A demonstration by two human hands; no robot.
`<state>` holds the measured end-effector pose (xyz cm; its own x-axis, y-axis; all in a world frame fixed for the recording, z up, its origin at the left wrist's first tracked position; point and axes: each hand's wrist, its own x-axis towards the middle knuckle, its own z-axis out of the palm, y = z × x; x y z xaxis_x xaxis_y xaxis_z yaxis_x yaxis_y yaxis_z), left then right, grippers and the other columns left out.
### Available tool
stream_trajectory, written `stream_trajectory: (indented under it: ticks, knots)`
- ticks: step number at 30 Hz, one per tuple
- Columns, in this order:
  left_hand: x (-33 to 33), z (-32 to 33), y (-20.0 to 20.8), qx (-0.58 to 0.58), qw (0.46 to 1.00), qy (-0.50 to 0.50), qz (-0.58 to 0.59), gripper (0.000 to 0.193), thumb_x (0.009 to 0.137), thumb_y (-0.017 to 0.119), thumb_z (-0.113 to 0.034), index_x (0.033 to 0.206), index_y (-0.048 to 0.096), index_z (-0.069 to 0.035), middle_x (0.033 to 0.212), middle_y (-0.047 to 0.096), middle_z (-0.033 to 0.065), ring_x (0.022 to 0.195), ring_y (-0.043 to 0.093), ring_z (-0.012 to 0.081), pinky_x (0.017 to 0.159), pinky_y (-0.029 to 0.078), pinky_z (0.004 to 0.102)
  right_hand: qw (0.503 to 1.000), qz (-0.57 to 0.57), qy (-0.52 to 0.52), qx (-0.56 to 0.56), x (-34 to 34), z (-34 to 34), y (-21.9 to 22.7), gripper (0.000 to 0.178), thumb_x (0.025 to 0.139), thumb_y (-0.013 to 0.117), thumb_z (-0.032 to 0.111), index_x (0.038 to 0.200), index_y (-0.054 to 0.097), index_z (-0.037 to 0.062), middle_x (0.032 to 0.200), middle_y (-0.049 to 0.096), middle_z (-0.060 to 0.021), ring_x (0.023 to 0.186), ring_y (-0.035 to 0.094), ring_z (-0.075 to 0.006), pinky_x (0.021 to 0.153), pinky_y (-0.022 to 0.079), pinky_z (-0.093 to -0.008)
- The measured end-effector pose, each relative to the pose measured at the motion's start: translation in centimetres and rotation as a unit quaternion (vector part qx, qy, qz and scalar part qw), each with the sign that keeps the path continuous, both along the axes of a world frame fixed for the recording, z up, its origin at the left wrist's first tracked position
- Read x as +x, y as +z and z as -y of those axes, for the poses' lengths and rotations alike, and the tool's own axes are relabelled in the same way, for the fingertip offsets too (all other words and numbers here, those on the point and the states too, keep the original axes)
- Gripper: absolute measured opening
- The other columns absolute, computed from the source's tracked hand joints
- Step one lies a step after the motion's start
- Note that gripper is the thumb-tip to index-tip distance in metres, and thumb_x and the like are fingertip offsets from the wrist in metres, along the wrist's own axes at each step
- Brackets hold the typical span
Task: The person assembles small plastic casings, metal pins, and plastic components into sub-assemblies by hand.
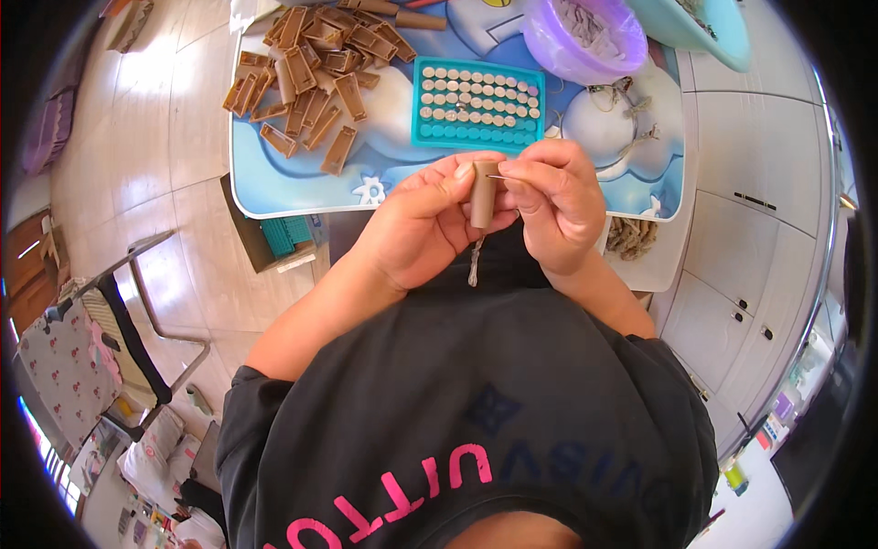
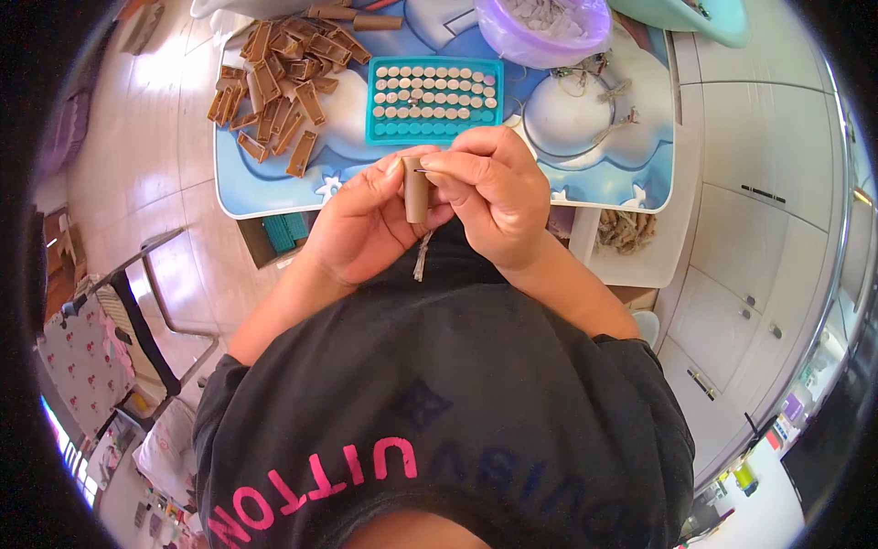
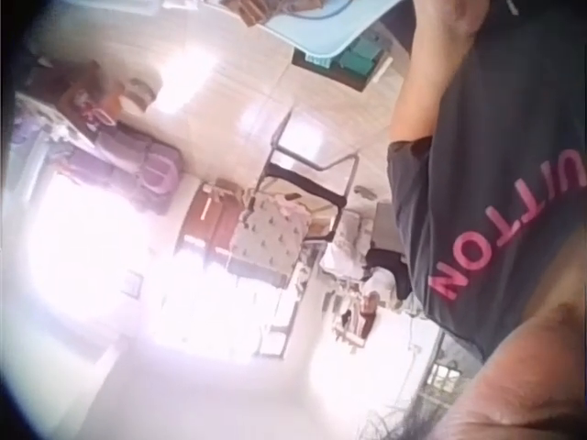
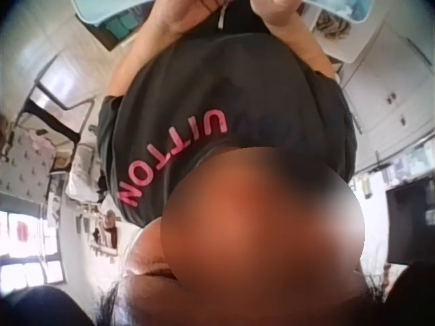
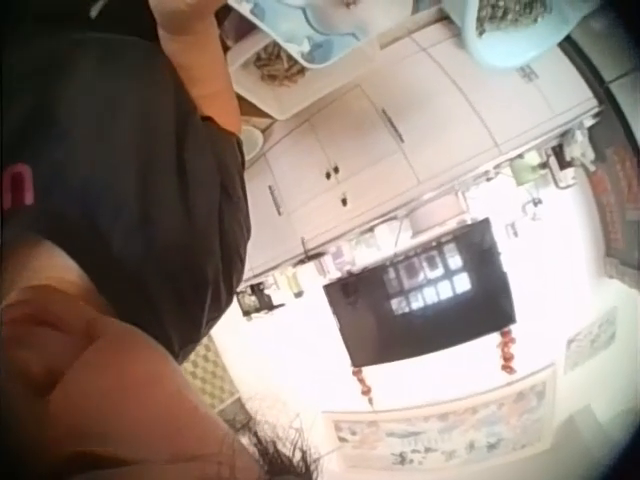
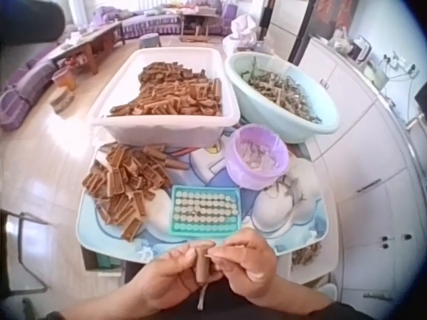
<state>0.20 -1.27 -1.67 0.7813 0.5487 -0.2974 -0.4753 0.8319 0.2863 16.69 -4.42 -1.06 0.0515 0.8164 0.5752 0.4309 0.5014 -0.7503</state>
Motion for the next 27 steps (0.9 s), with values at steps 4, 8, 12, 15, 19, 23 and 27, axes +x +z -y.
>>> stream_trajectory:
  ticks: [4, 8, 12, 15, 19, 23, 27]
  knots:
    - [0.0, 0.1, 0.0, 0.036, 0.999, 0.001, -0.01, 0.039, 0.096, 0.046, -0.025, 0.125, 0.047, 0.001, 0.11, 0.059, 0.0088, 0.104, 0.057, 0.0184, 0.097, 0.043, 0.0361, 0.999, 0.027, -0.001, -0.021, 0.0, 0.0, 0.2, 0.018, 0.076, 0.07, -0.001, 0.093, 0.069, 0.0056, 0.085, 0.057, -0.0064, 0.069, 0.055, -0.015, 0.058, 0.045, -0.0242]
    - [0.2, 0.2, -0.2, 0.062, 0.998, 0.005, 0.015, 0.038, 0.096, 0.047, -0.025, 0.123, 0.048, 0.001, 0.108, 0.06, 0.0079, 0.102, 0.058, 0.017, 0.098, 0.042, 0.0363, 0.998, 0.051, 0.017, -0.012, 0.5, -0.2, 0.1, 0.021, 0.074, 0.069, -0.006, 0.093, 0.067, 0.0039, 0.085, 0.059, -0.0075, 0.07, 0.058, -0.017, 0.059, 0.046, -0.0244]
    - [0.9, 0.7, 1.3, -0.017, 0.998, 0.027, -0.056, 0.037, 0.095, 0.049, -0.026, 0.122, 0.049, 0.0, 0.101, 0.061, 0.0068, 0.096, 0.058, 0.0168, 0.094, 0.042, 0.0354, 1.0, 0.013, 0.017, -0.022, 1.0, -0.1, 0.4, 0.02, 0.074, 0.067, -0.008, 0.09, 0.063, 0.0017, 0.085, 0.06, -0.0094, 0.071, 0.059, -0.0191, 0.06, 0.046, -0.0258]
    - [1.4, 0.7, 1.4, 0.0, 0.998, 0.028, -0.058, 0.028, 0.095, 0.05, -0.023, 0.114, 0.054, -0.003, 0.094, 0.062, 0.0047, 0.09, 0.06, 0.0153, 0.082, 0.047, 0.0288, 0.999, 0.041, 0.021, -0.006, 1.2, 0.0, 0.5, 0.014, 0.076, 0.066, -0.004, 0.086, 0.06, 0.0011, 0.084, 0.059, -0.0107, 0.071, 0.059, -0.0219, 0.062, 0.047, -0.0291]
    - [1.3, 0.6, 1.4, 0.015, 0.996, 0.014, -0.085, 0.026, 0.096, 0.05, -0.024, 0.111, 0.055, -0.003, 0.093, 0.061, 0.0034, 0.086, 0.059, 0.0137, 0.08, 0.047, 0.0275, 0.999, 0.036, 0.03, -0.027, 1.2, 0.4, 0.4, 0.008, 0.082, 0.062, -0.002, 0.087, 0.057, 0.001, 0.088, 0.058, -0.0115, 0.077, 0.057, -0.021, 0.07, 0.047, -0.0287]
    - [1.3, 0.6, 1.2, 0.054, 0.995, 0.016, -0.084, 0.025, 0.096, 0.05, -0.023, 0.111, 0.055, -0.003, 0.094, 0.061, 0.0031, 0.084, 0.058, 0.0125, 0.08, 0.047, 0.0279, 0.998, 0.042, 0.028, -0.032, 1.1, 0.6, 0.4, 0.008, 0.082, 0.062, -0.001, 0.086, 0.055, 0.0008, 0.085, 0.058, -0.0119, 0.076, 0.057, -0.0221, 0.069, 0.046, -0.0293]
    - [1.1, 0.6, 1.9, 0.069, 0.988, 0.017, -0.137, 0.025, 0.096, 0.051, -0.023, 0.11, 0.055, -0.003, 0.094, 0.061, 0.0033, 0.083, 0.058, 0.0123, 0.079, 0.047, 0.0281, 0.998, 0.025, 0.023, -0.054, 0.8, 0.8, 0.9, 0.008, 0.082, 0.062, -0.001, 0.086, 0.055, 0.0007, 0.083, 0.058, -0.012, 0.076, 0.057, -0.0227, 0.069, 0.046, -0.0295]
